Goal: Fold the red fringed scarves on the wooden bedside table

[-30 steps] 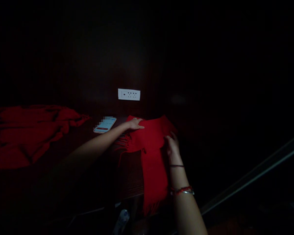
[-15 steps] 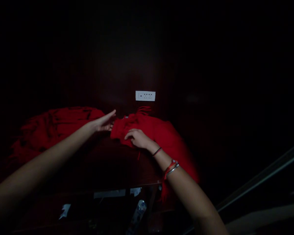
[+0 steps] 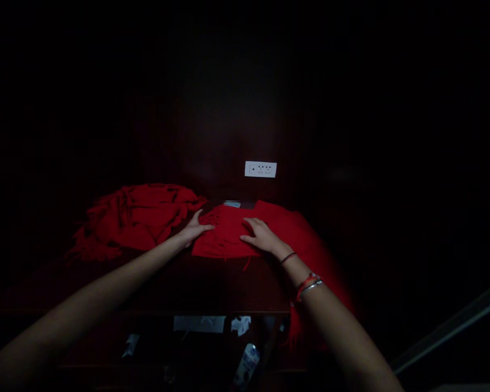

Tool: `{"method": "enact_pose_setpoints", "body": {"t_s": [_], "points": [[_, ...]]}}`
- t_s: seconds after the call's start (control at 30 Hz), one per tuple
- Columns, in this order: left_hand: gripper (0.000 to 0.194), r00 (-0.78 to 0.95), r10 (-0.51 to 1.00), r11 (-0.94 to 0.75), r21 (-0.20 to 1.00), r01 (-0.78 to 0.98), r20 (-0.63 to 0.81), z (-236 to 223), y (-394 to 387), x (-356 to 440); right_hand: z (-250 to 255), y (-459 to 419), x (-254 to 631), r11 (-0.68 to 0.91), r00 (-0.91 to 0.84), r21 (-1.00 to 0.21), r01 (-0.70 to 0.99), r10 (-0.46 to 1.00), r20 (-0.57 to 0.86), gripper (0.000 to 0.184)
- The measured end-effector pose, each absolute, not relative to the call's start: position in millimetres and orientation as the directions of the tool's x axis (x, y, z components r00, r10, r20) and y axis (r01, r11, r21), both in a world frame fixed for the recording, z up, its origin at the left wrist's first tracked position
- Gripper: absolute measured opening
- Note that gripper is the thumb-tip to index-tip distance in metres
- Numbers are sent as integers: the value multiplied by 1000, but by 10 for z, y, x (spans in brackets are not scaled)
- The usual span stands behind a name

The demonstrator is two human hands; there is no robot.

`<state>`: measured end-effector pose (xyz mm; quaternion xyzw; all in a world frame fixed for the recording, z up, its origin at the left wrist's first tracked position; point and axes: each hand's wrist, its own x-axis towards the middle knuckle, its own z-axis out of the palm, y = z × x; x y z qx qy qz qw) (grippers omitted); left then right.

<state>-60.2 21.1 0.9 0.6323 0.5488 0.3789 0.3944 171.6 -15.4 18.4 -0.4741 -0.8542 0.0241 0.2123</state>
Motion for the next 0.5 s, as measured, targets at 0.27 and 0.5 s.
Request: {"method": "enact_pose_setpoints", "body": {"t_s": [0.27,0.5], "points": [[120,307,952,-73,975,210,6,79,-187,-592,191,23,978,527,-436,-305,793,841,321,28],[96,68,989,-150,862,485,134,299,-69,-781,700,174,1463,354,313,-919,175,865,393,22]]}}
